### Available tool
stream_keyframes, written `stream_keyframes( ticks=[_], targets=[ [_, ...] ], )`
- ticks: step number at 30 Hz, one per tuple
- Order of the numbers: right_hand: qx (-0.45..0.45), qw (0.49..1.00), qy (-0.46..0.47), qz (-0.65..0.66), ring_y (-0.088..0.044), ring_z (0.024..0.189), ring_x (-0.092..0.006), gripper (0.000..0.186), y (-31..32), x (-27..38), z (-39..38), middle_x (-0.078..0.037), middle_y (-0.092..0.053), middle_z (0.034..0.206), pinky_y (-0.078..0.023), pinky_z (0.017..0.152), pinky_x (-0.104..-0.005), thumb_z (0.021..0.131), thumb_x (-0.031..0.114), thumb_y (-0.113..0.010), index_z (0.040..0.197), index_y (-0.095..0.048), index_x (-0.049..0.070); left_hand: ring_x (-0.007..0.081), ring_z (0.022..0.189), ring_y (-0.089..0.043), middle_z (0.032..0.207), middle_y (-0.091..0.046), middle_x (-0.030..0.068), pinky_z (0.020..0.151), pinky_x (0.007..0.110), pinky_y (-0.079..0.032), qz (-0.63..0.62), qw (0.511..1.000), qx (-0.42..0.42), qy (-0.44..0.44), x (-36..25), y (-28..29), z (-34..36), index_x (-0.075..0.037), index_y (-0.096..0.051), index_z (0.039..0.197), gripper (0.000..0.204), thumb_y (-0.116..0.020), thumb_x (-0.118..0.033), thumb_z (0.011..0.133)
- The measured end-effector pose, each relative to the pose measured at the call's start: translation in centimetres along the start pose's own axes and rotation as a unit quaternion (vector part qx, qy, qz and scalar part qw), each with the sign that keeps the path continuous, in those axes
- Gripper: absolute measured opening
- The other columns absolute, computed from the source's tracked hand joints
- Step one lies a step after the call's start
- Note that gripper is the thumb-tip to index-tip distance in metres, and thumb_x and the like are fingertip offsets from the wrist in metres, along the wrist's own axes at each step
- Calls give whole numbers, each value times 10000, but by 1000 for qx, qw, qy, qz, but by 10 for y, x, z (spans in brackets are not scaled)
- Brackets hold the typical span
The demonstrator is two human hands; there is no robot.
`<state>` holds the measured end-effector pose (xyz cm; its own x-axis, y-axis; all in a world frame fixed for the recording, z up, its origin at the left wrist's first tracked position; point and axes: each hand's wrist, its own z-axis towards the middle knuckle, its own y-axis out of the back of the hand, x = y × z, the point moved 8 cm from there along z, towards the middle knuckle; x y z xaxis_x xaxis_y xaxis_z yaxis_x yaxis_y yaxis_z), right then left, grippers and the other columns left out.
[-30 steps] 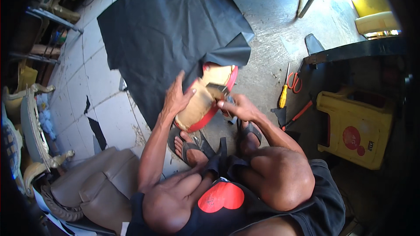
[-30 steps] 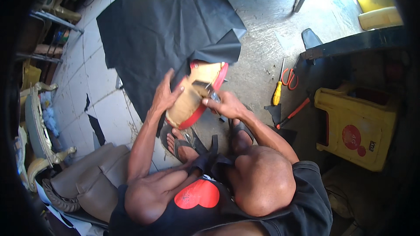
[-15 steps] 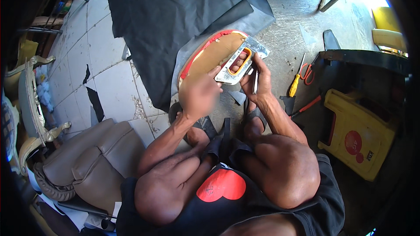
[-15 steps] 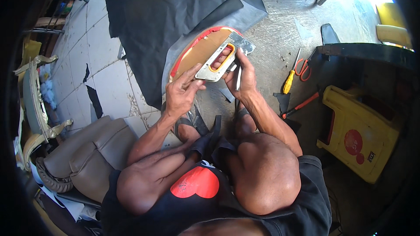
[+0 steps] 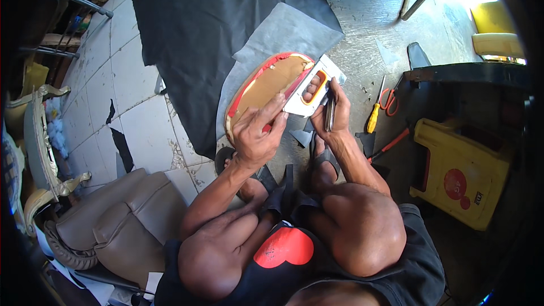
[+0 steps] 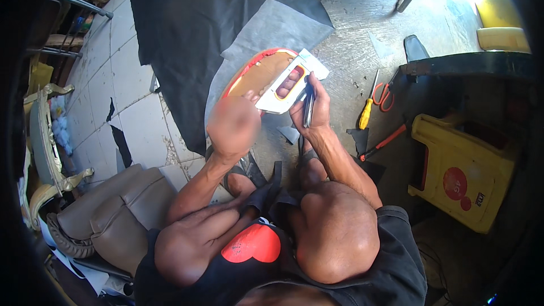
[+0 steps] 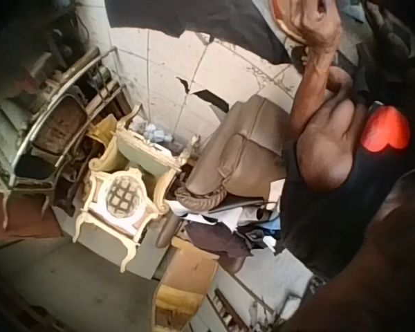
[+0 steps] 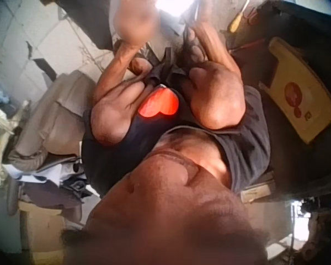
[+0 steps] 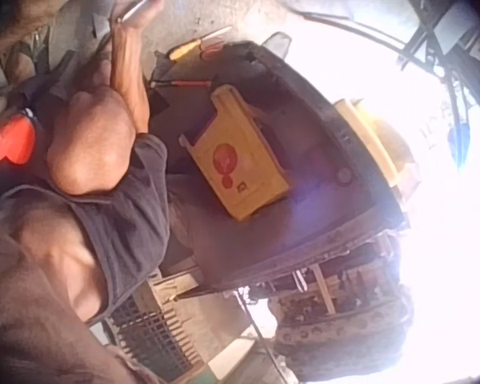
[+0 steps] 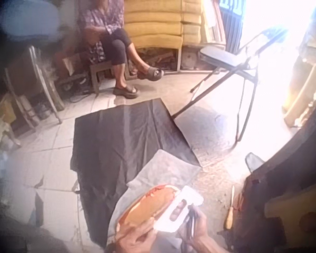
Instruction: The person reupholsters a chair seat by removing a metal frame, placing new black fabric over the padded red base, and securing it using a manual stapler.
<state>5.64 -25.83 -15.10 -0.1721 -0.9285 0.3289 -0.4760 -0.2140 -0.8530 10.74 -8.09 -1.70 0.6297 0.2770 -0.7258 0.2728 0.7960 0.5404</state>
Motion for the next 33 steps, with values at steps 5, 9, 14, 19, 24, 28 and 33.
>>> stream_keyframes(
  ticks=[5,9,14,19,24,28,33],
  targets=[
    [-6,997,51,-61,-712,966,-232,401,-11,20,1,-121,-703,1083,-619,855,-389,1120,307,-472,1317,-591,-21,235,851,-768,980,-808,119,857,337,-596,-1,999,16,37,0,14,-7,14,-721,1267,413,-795,48,862],
    [46,998,53,6,-690,967,-222,391,-19,22,-2,-112,-681,1114,-621,855,-390,1111,293,-501,1340,-580,-14,276,1164,-729,1207,-767,162,1003,344,-560,-136,974,27,180,15,2,-2,8,-723,1315,417,-781,-6,902],
    [53,998,18,9,-696,944,-227,357,-36,10,-4,-105,-671,1111,-634,854,-392,1109,275,-505,1310,-583,-10,237,1162,-717,1330,-727,163,1017,335,-550,-270,923,70,265,44,-21,-21,-5,-655,1424,432,-718,-54,1000],
    [47,998,51,-2,-698,941,-222,328,-32,22,0,-99,-663,1088,-638,846,-384,1101,250,-503,1283,-587,-10,239,1172,-730,1264,-762,170,1002,328,-559,-231,945,40,230,39,-14,-13,-5,-703,1358,391,-745,-60,974],
    [37,999,34,21,-684,957,-214,317,-27,11,-1,-87,-672,1090,-619,878,-387,1103,245,-497,1281,-603,6,216,1072,-758,1214,-777,160,944,311,-572,-163,964,26,210,20,-9,3,-7,-747,1285,322,-757,-53,967],
    [8,999,33,-8,-715,936,-221,338,-23,12,2,-88,-694,1077,-642,863,-398,1096,268,-513,1285,-605,4,253,1008,-774,1122,-792,163,880,348,-585,-94,980,-4,177,16,-4,10,-10,-776,1207,266,-771,-67,947],
    [-64,992,90,-64,-723,947,-231,336,-25,17,-4,-84,-690,1082,-664,855,-437,1083,267,-519,1284,-606,11,384,833,-736,931,-751,184,740,432,-577,22,991,-78,107,15,7,2,-8,-712,1028,135,-751,-93,932]
  ],
)
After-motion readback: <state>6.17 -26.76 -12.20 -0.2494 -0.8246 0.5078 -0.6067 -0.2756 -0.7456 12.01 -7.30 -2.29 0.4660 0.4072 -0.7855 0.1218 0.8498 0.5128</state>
